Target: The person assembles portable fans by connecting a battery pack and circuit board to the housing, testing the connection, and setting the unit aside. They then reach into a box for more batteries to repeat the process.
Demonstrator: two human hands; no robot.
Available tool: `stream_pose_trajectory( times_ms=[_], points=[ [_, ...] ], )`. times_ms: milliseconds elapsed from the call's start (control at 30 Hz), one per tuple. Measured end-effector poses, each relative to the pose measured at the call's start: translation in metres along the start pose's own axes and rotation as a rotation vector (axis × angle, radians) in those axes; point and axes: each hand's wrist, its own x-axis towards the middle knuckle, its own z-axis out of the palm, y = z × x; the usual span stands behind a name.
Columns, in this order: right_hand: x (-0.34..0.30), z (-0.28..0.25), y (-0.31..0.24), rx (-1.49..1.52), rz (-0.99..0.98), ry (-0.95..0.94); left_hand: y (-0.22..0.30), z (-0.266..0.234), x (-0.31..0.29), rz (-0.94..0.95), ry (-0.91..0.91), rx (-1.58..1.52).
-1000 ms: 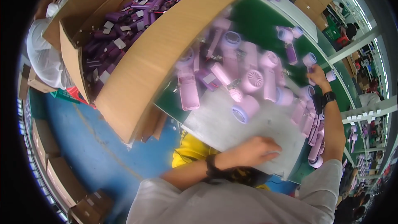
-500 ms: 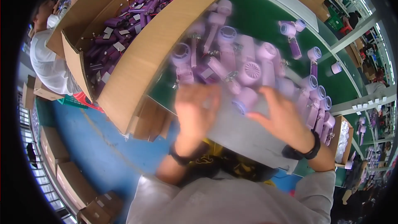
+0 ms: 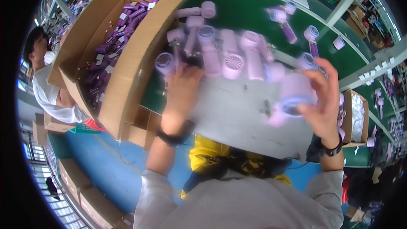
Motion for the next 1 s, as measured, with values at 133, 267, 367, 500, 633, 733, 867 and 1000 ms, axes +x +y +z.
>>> stream_pose_trajectory(
  times_ms=[133, 267, 367, 500, 633, 733, 867, 1000],
  points=[
    [0.001, -0.013, 0.029, 0.224, 0.563, -0.2, -0.018, -0.004, 0.004, 0.108, -0.044, 0.03],
    [-0.03, 0.013, 0.061, 0.069, 0.706, -0.262, -0.012, -0.025, 0.009, 0.097, -0.093, -0.12],
    [-0.04, 0.028, 0.064, -0.023, 0.658, -0.22, 0.002, -0.047, 0.002, 0.053, -0.071, -0.341],
    [-0.046, 0.028, 0.054, -0.235, 0.307, -0.122, 0.038, -0.057, -0.018, -0.064, 0.082, -0.62],
    [-0.048, 0.005, 0.029, 0.019, 0.391, -0.24, 0.095, -0.046, -0.027, 0.412, 0.134, -0.764],
    [-0.052, 0.002, 0.015, 0.396, 0.62, -0.251, 0.139, -0.02, -0.023, 0.544, 0.091, -0.893],
    [-0.069, -0.009, 0.029, 0.892, 0.897, -0.092, 0.157, -0.005, -0.032, 0.552, 0.023, -0.934],
    [-0.086, -0.015, 0.041, 0.805, 0.93, -0.096, 0.142, -0.001, -0.049, 0.099, -0.132, -0.922]
  ],
)
